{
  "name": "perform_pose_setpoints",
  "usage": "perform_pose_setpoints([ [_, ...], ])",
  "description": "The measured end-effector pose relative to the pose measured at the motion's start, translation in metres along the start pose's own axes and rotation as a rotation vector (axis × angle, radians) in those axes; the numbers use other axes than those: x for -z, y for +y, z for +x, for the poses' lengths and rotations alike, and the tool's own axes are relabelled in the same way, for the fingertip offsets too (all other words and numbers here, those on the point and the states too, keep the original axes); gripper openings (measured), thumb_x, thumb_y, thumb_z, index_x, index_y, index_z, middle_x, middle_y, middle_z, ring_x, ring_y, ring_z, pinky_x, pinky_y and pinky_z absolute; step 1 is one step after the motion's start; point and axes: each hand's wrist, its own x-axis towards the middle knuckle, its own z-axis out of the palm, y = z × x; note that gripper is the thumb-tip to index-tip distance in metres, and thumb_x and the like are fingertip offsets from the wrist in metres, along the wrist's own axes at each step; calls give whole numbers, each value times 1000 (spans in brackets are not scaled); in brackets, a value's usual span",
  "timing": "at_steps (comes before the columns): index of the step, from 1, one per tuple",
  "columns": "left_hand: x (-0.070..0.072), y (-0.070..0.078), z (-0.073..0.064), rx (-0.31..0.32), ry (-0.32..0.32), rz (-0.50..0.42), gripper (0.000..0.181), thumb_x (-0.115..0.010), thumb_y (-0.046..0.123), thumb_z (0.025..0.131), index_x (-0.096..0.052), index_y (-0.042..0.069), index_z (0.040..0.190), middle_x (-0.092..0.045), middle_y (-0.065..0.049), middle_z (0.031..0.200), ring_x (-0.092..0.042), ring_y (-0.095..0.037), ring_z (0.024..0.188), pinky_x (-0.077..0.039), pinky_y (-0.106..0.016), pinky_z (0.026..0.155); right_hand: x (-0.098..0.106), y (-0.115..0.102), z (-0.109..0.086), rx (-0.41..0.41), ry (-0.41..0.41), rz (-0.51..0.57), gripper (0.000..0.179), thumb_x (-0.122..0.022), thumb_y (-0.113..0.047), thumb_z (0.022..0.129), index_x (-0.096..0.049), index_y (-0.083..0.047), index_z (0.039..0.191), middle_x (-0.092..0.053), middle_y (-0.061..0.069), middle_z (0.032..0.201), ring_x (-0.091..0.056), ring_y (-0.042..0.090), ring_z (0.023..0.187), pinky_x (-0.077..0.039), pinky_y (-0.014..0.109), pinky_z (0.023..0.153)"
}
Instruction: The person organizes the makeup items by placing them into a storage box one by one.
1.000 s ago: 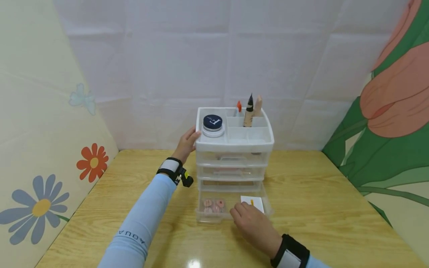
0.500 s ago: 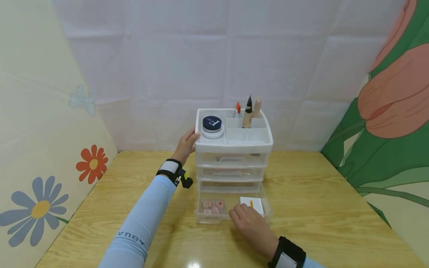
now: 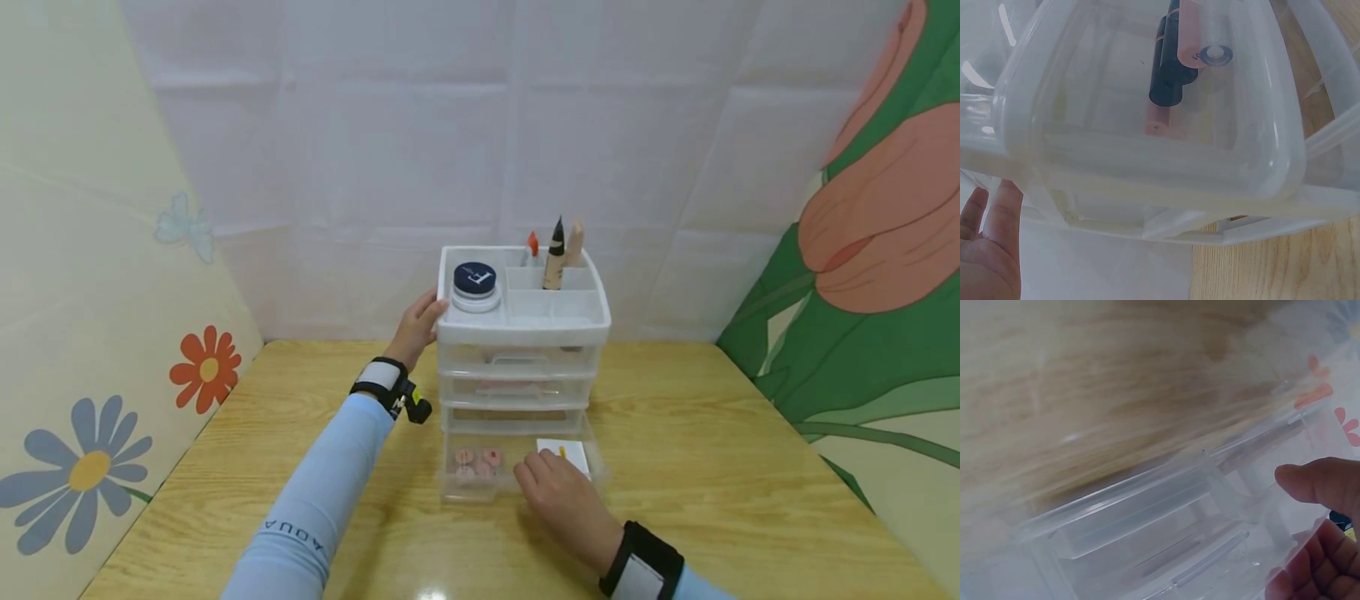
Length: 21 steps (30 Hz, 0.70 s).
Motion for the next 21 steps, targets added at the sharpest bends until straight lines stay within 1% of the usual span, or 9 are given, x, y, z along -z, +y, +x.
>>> perform_pose_setpoints([
  [3,0,0,0,0,1,3,59,-47,32,98,-34,12,152,-39,-13,150,-45,-30,129,-41,-46,104,-1,3,1,-7,-30,11,26,-30,8,76,-54,0,83,-50,7,76,-46,19,64,-43,29,50],
  [7,1,-1,0,-4,-5,-1,60,-47,31,98,-33,11,152,-39,-15,150,-44,-32,130,-41,-47,104,-6,7,4,-5,-19,-9,30,-24,8,81,-52,0,81,-48,7,75,-45,20,63,-40,30,49],
  [9,2,-2,0,-13,-15,-2,62,-47,33,98,-32,10,152,-38,-17,150,-44,-33,130,-41,-48,104,-8,9,5,-13,-23,-4,28,-26,8,84,-52,-1,81,-48,7,76,-46,20,64,-41,30,49],
  [10,1,2,-2,-15,-19,-1,62,-47,33,98,-31,9,152,-37,-18,150,-43,-33,130,-41,-48,104,-10,10,5,-19,-27,-3,26,-28,7,84,-53,-1,82,-49,7,76,-46,20,64,-41,30,50],
  [11,1,5,-4,-15,-24,-2,62,-47,32,98,-31,7,152,-37,-19,150,-43,-34,130,-40,-49,104,-12,12,5,-24,-34,5,24,-30,7,83,-53,-1,82,-49,7,77,-47,20,65,-42,31,50],
  [13,1,6,-4,-13,-31,-10,61,-46,30,99,-30,7,152,-35,-19,151,-42,-35,131,-40,-49,105,-15,15,6,-31,-47,12,20,-34,5,79,-53,-1,83,-50,8,78,-48,21,66,-44,32,51],
  [16,0,7,-4,-8,-26,-18,57,-45,26,100,-31,8,152,-36,-17,151,-42,-34,131,-40,-48,105,-19,19,7,-26,-41,-1,20,-35,6,76,-53,-1,82,-49,8,77,-48,23,65,-44,33,51],
  [18,1,-1,1,-10,-23,-18,57,-45,27,100,-31,10,152,-36,-16,151,-42,-34,131,-40,-48,105,-22,22,9,-19,-32,-14,19,-36,7,75,-52,0,82,-49,9,77,-49,24,66,-44,33,52],
  [21,1,-2,0,-34,-17,0,61,-47,34,97,-33,11,152,-38,-15,150,-44,-33,130,-41,-49,104,-27,26,11,-13,-26,-33,17,-38,8,76,-52,1,83,-50,10,79,-50,24,66,-45,33,52],
])
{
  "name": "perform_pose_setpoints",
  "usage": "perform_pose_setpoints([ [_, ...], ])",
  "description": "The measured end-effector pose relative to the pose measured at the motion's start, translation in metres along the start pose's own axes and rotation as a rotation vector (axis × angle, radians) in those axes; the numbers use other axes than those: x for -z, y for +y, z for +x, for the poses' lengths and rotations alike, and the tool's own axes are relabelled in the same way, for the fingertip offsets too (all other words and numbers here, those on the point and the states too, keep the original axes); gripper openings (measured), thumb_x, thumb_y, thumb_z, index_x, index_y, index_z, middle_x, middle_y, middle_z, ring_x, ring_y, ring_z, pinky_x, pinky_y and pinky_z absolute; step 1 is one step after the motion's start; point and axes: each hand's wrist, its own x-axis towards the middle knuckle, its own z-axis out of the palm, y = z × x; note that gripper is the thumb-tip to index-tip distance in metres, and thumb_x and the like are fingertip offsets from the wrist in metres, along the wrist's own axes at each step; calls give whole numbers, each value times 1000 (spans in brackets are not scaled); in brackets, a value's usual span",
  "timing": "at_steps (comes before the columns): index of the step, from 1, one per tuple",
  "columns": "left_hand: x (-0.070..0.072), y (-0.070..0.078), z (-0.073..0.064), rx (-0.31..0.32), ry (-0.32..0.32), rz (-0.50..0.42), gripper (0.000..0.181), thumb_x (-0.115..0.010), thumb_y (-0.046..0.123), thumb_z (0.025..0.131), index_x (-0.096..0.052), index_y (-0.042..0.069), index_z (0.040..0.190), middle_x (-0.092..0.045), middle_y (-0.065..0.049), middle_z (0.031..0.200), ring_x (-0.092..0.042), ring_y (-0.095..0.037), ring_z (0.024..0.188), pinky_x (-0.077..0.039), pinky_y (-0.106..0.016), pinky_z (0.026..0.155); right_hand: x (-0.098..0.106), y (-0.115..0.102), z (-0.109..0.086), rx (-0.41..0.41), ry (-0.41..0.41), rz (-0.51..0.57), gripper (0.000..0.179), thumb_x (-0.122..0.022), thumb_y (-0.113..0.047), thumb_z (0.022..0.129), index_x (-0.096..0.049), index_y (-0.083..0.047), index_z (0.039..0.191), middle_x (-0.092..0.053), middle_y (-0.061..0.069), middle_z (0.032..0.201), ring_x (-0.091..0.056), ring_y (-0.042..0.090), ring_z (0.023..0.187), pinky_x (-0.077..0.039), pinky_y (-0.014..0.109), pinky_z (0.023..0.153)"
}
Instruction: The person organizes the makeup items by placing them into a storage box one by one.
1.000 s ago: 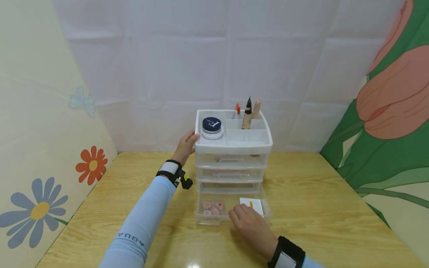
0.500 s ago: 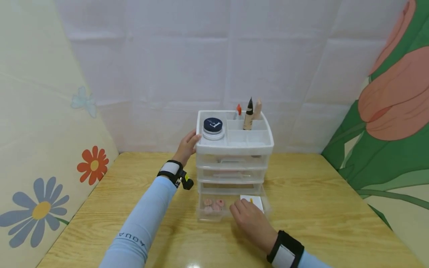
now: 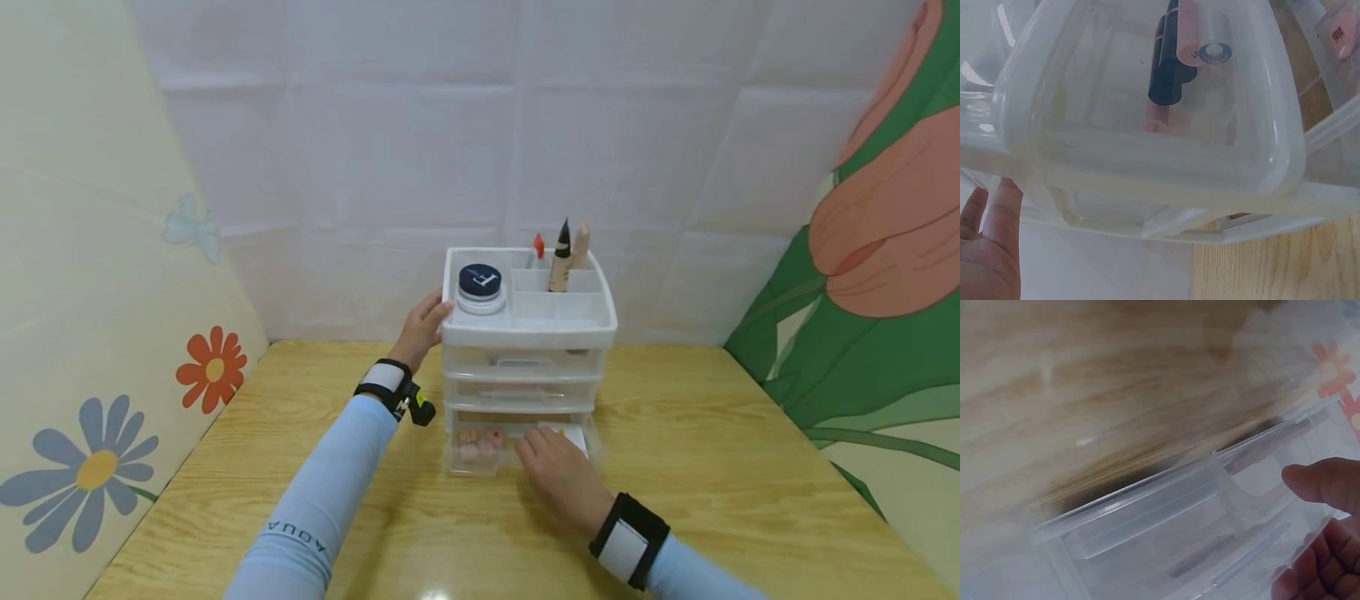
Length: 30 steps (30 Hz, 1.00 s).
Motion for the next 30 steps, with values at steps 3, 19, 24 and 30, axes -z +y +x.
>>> perform_pose_setpoints([
  [3,0,-1,-2,-32,6,16,67,-50,44,94,-36,13,151,-40,-15,148,-47,-31,127,-43,-48,102,-4,4,2,-4,-4,-6,16,-42,10,74,-52,1,84,-52,11,80,-50,24,67,-46,34,53],
  [19,-1,3,-1,23,20,26,59,-46,33,98,-34,13,152,-39,-13,150,-46,-31,129,-42,-47,103,-19,18,14,-55,-65,0,19,-63,12,75,-54,0,86,-51,9,79,-51,23,69,-47,32,56],
  [24,-1,3,-2,7,21,20,59,-46,31,98,-33,11,152,-39,-16,149,-45,-33,129,-43,-47,103,-23,21,18,-63,-74,-12,21,-66,13,75,-54,0,86,-51,9,79,-52,23,70,-48,33,59],
  [30,-1,1,-2,-4,14,10,59,-46,30,98,-33,10,152,-39,-16,149,-45,-33,128,-43,-47,102,-27,24,20,-59,-60,-6,23,-65,14,71,-53,1,86,-51,10,80,-52,25,72,-48,34,62],
])
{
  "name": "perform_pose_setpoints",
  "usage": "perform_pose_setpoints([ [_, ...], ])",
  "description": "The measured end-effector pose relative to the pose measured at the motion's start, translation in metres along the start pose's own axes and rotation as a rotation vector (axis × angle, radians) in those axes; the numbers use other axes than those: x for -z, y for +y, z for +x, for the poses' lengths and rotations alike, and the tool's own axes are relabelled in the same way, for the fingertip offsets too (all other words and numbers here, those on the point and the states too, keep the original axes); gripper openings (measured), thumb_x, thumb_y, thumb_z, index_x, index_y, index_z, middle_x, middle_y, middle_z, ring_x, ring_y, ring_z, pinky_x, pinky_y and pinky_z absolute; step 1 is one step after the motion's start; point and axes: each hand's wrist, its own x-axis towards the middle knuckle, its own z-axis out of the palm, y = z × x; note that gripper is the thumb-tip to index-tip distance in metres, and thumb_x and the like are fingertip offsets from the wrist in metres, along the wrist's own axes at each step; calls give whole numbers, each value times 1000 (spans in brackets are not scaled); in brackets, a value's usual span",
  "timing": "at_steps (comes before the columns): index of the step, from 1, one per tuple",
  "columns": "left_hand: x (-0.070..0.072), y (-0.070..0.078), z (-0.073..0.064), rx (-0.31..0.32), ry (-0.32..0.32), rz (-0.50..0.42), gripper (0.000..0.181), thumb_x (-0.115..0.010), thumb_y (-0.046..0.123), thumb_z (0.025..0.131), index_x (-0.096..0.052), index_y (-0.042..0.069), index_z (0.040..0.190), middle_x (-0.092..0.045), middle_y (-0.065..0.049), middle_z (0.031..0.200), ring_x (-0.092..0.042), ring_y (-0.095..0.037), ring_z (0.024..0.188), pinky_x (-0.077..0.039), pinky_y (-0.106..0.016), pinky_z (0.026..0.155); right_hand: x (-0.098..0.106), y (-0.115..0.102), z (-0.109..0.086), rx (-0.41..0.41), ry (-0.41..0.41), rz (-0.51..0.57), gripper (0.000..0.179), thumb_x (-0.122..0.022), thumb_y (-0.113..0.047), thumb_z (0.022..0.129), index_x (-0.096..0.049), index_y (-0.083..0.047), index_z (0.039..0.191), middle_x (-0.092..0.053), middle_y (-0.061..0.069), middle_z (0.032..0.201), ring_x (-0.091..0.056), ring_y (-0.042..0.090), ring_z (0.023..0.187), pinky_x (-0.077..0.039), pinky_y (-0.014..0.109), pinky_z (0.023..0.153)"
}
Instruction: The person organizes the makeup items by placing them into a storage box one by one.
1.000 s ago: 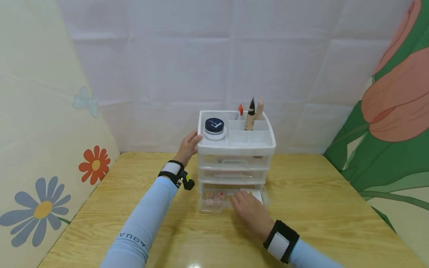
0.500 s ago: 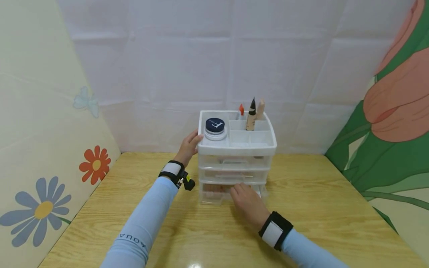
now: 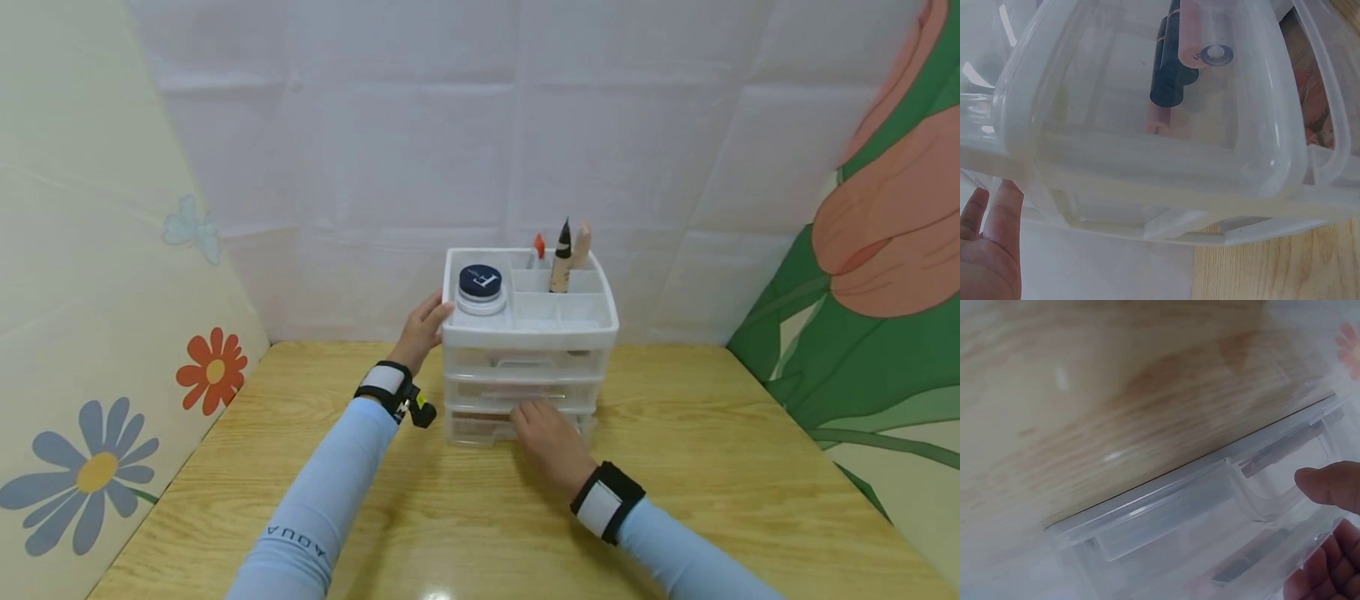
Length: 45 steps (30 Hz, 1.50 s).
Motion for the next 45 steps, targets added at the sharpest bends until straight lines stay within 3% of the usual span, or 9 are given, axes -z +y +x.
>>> perform_pose_setpoints([
  [8,0,-2,1,0,-6,-13,59,-47,30,98,-33,11,152,-39,-16,149,-45,-34,129,-42,-49,103,-6,4,2,4,19,-20,24,-58,14,66,-53,1,85,-51,11,80,-53,26,73,-49,35,63],
  [20,-1,0,0,7,-1,1,60,-46,31,98,-33,11,152,-38,-16,150,-44,-34,130,-41,-49,104,-8,3,2,7,16,-71,28,-65,16,66,-54,1,86,-54,11,81,-55,25,73,-51,33,62],
  [27,0,-1,1,15,11,-7,60,-47,31,97,-33,10,152,-39,-16,149,-45,-33,128,-42,-48,103,-12,4,3,24,64,-99,22,-54,16,67,-53,3,85,-52,13,79,-55,26,71,-51,34,60],
  [35,-3,-1,0,5,19,-37,60,-47,26,96,-33,6,151,-41,-20,147,-48,-32,123,-43,-47,102,-11,3,3,37,106,-158,26,-68,14,67,-51,1,83,-49,11,75,-52,25,67,-46,32,53],
  [45,-1,-1,1,17,14,-30,59,-47,27,97,-34,7,151,-41,-19,147,-47,-33,125,-42,-47,103,-12,1,3,1,80,-168,23,-65,14,69,-53,1,84,-51,12,77,-53,25,67,-46,32,50],
])
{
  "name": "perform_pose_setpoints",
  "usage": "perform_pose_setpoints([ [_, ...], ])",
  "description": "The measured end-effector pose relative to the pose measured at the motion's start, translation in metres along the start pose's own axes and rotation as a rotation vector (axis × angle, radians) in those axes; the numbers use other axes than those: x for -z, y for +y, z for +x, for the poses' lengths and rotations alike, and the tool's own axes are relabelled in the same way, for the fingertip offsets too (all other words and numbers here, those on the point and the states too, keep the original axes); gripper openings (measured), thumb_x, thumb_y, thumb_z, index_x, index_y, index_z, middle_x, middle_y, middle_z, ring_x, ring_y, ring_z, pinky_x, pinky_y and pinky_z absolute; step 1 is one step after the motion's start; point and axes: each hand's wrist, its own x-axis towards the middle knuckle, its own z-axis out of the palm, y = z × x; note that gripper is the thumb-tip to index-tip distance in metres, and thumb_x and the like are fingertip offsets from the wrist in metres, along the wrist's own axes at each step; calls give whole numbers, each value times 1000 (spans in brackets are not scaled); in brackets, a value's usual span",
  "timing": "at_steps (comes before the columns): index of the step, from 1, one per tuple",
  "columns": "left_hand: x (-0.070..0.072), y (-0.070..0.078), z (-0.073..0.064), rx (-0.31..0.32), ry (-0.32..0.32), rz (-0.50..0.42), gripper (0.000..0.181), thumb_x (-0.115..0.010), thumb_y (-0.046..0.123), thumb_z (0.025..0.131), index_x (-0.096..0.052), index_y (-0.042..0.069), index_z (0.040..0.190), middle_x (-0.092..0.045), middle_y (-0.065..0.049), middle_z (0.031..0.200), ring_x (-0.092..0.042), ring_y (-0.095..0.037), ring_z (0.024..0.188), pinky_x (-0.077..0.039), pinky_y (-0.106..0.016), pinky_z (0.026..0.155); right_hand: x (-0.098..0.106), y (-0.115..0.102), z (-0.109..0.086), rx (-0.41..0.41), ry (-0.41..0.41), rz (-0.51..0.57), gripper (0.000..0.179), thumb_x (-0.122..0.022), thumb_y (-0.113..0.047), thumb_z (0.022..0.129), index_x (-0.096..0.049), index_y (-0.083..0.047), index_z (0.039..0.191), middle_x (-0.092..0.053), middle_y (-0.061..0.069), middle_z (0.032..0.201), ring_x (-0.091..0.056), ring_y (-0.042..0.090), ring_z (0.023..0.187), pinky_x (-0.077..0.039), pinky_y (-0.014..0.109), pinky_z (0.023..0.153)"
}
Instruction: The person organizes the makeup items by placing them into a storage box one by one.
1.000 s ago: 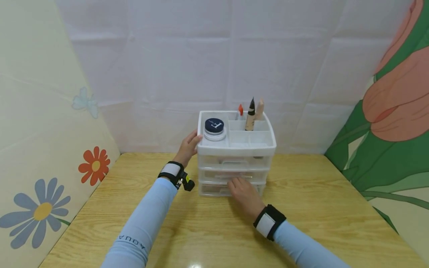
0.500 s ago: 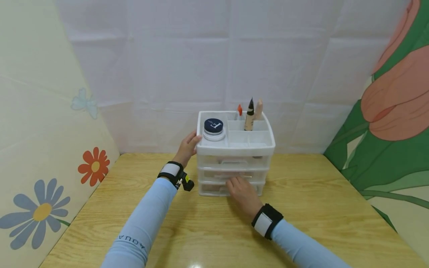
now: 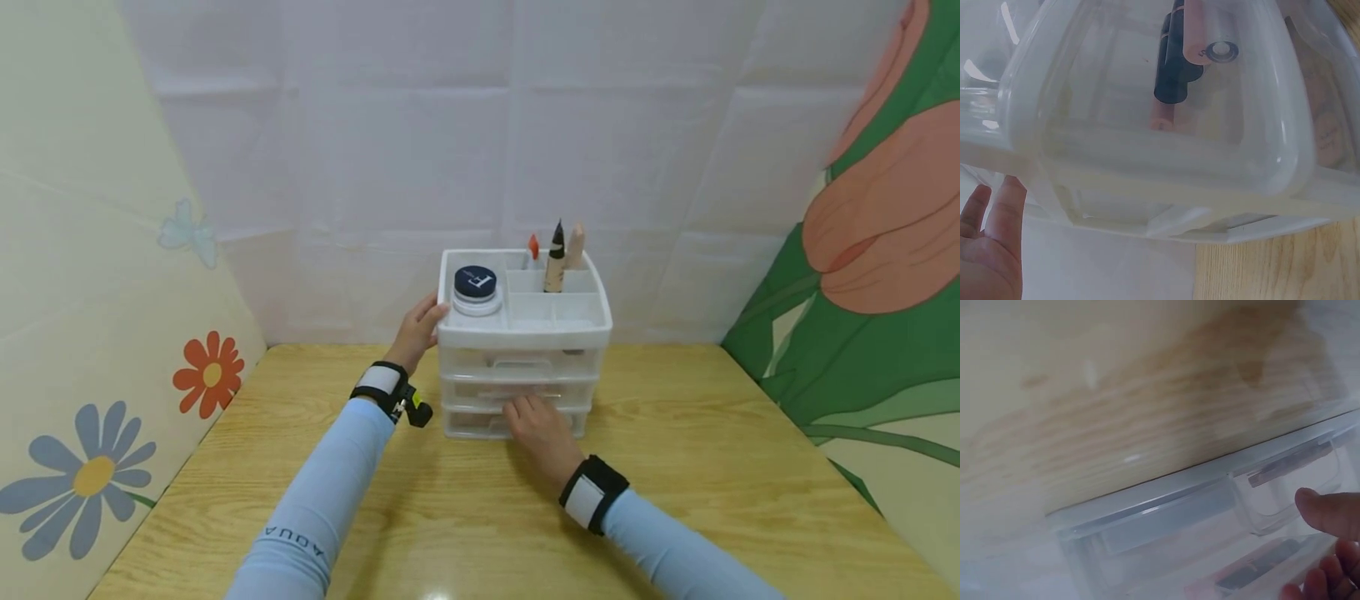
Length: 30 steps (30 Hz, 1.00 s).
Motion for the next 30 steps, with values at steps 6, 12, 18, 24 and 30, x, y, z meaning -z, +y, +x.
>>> perform_pose_setpoints([
  [6,2,0,-2,-4,-2,-9,59,-46,26,97,-34,5,151,-41,-20,146,-48,-32,123,-42,-48,103,6,-4,2,-29,-58,82,29,-64,19,67,-53,1,86,-51,10,80,-53,26,72,-49,33,57],
  [12,3,1,-4,-3,20,8,58,-46,26,98,-33,5,151,-40,-20,147,-48,-34,124,-43,-48,102,13,-5,1,-75,-75,251,38,-78,8,65,-51,-1,89,-49,7,81,-51,24,73,-48,34,61],
  [18,10,8,-6,4,29,72,52,-46,28,102,-39,5,148,-45,-18,144,-48,-32,126,-46,-46,99,29,0,6,-129,-92,371,43,-86,-10,68,-55,-1,97,-56,9,88,-57,25,78,-52,38,67],
  [24,19,23,-15,-37,-45,158,51,-47,27,103,-39,7,148,-47,-18,142,-49,-32,125,-49,-44,96,52,9,14,-158,-99,448,44,-87,-14,71,-60,-1,103,-61,10,95,-61,25,84,-54,38,72],
  [30,28,36,-31,-97,-92,366,54,-58,26,98,-43,10,147,-46,-16,143,-52,-34,121,-49,-49,95,75,18,19,-138,-102,499,45,-85,-16,74,-60,1,107,-63,10,100,-62,22,87,-55,35,73],
])
